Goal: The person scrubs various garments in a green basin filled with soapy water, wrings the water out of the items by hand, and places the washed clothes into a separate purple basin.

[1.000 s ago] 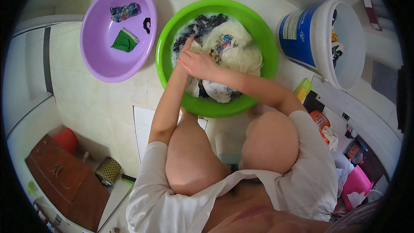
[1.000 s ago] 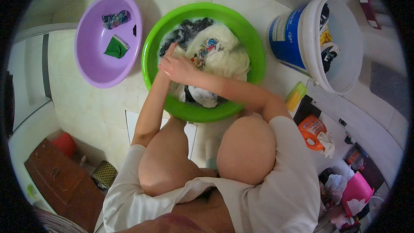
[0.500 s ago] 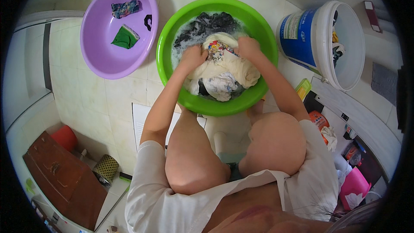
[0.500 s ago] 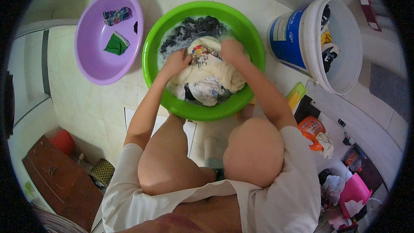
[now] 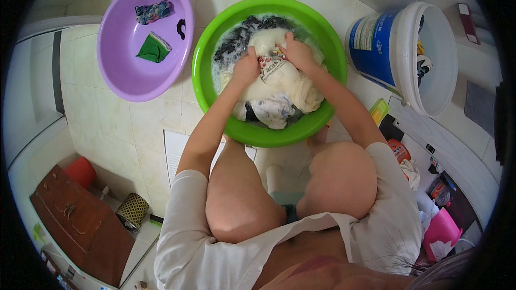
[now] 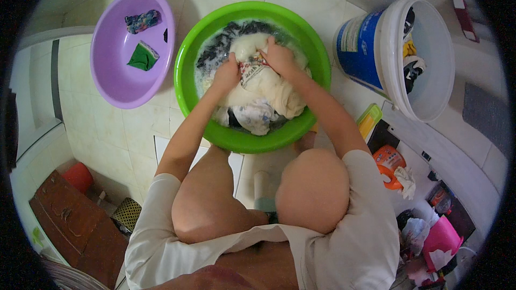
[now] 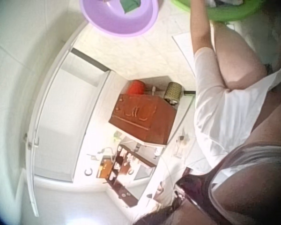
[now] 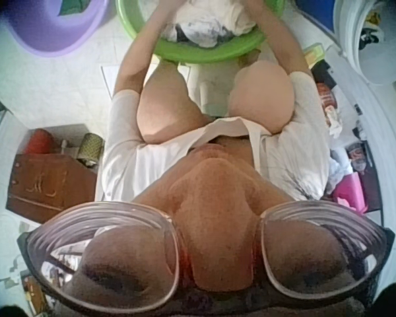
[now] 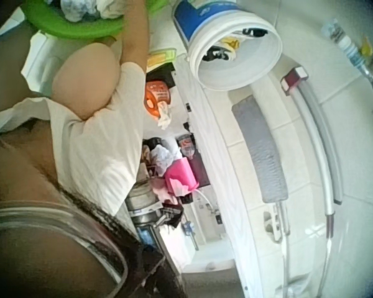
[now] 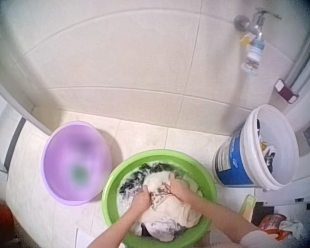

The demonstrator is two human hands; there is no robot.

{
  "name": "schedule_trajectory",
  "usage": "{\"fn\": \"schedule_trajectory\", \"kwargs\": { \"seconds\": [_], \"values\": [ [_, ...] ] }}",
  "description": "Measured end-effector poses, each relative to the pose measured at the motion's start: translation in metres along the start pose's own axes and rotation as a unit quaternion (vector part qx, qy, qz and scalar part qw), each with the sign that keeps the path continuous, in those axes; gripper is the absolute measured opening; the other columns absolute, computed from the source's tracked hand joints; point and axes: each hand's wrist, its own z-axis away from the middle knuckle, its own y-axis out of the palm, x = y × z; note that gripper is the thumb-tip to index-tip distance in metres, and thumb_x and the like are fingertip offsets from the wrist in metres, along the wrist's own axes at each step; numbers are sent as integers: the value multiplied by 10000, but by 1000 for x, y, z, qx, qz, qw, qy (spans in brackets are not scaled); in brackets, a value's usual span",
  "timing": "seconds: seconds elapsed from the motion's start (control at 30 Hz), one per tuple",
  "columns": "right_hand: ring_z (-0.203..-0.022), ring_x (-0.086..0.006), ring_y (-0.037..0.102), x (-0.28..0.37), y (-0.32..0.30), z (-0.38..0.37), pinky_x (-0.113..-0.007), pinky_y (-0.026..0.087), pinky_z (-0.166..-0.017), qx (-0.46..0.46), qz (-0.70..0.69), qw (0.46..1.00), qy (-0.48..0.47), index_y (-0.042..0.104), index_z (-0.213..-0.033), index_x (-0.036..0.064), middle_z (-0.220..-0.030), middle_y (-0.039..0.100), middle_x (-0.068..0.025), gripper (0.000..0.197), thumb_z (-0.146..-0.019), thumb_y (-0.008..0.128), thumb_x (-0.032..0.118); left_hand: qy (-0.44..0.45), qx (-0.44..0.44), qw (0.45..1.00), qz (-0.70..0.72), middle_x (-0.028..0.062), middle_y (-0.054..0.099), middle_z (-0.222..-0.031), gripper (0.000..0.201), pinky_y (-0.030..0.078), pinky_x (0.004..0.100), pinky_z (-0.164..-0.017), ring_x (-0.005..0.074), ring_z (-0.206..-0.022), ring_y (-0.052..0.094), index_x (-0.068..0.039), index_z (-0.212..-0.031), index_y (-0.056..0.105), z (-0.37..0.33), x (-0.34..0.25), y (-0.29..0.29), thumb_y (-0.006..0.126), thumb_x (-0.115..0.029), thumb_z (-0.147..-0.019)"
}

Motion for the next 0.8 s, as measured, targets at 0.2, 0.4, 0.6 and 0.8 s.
{"fn": "schedule_trajectory", "kwargs": {
  "seconds": [0.2,0.4,0.6,0.8],
  "values": [
    [-785,-342,593,-50,10,-30,-433,457,-687,45,177,982,-47,516,-980,50,-900,604,-196,269,-803,482,249,-45,28,998,18,191,587,-827,327,470,418,-644,327,-771,593,16,-1007,435,-29,-4,11,553,-153,-754],
    [-695,-327,581,37,-10,39,-382,469,-637,-70,-136,972,-177,528,-933,67,-866,586,-167,171,-775,563,122,-177,8,620,764,106,571,-999,381,480,345,-771,187,-844,575,-43,-1110,463,-14,7,-13,525,-314,-848],
    [-693,-305,571,95,-14,94,-383,468,-570,-10,-164,903,-396,506,-879,60,-798,564,-135,162,-781,576,169,-197,170,406,876,100,598,-970,348,476,356,-780,222,-874,576,-82,-1035,557,-13,-42,-39,412,-364,-891],
    [-453,-285,555,9,-11,-7,-367,448,-397,-308,86,923,-212,481,-755,76,-490,523,-87,199,-811,520,263,-336,54,556,758,64,606,-924,383,479,344,-739,226,-840,580,-48,-1025,532,-3,-53,-37,363,-372,-909]
  ]
}}
